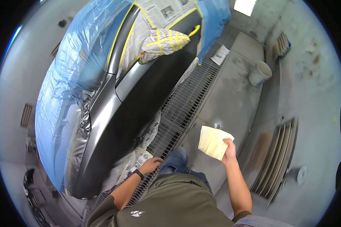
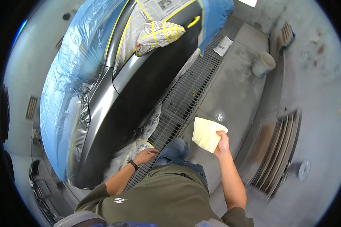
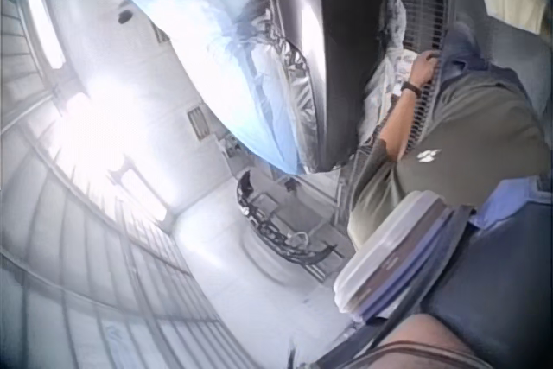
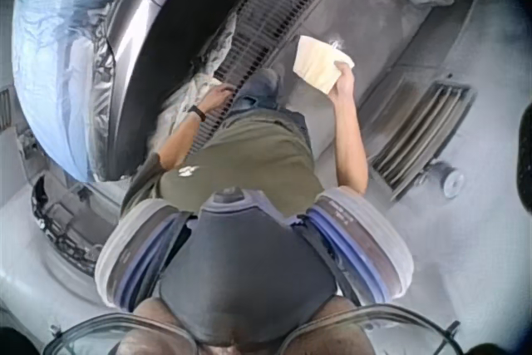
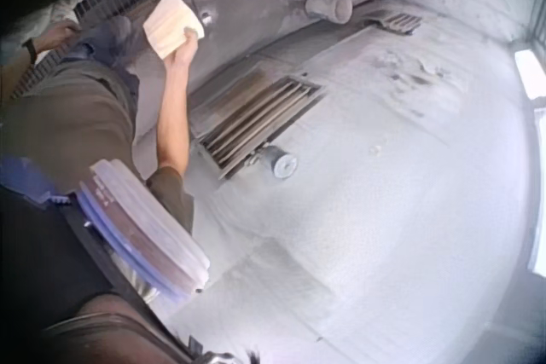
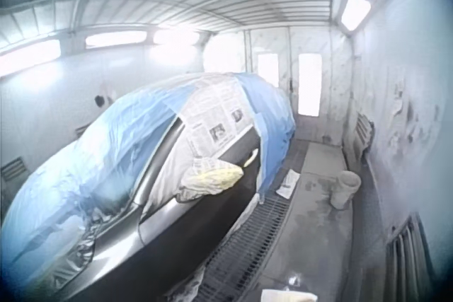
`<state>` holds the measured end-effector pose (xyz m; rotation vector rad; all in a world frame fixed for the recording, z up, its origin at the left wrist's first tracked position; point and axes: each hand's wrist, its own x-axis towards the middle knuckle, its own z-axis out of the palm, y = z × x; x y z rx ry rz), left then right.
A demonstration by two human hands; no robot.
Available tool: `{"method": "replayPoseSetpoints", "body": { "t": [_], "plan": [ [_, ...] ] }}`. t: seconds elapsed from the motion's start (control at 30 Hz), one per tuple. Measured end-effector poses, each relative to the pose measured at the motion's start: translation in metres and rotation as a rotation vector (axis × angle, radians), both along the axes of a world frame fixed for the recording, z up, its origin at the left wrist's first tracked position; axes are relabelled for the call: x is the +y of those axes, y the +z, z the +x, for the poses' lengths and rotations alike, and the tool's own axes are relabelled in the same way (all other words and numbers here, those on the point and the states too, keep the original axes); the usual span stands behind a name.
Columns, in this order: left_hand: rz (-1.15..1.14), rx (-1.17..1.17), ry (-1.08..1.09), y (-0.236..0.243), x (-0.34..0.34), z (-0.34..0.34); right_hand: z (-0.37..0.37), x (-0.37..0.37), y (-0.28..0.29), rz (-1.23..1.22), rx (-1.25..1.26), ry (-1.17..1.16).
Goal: The person wipes a car bumper with a cloth, then uses a spray gun to apply paint to the bumper in a paint booth. The bumper is mounted on a stand, and the person moves around it to cover different areas.
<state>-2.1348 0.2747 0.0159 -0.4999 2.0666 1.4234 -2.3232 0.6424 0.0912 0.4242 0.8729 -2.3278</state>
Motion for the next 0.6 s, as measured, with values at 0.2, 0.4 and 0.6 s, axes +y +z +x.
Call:
{"method": "replayPoseSetpoints", "body": {
  "t": [0.2,0.4,0.6],
  "plan": [
    [0.187,-0.101,0.423,-0.176,0.013,-0.035,-0.162,-0.114,-0.043,0.371,0.199,0.162],
    [-0.049,0.026,0.609,-0.215,0.068,-0.069,-0.263,-0.266,0.010,0.603,1.604,0.317],
    [-0.001,-0.126,1.117,-0.151,0.153,-0.031,-0.269,-0.453,-0.004,0.667,2.121,0.547]
  ]
}}
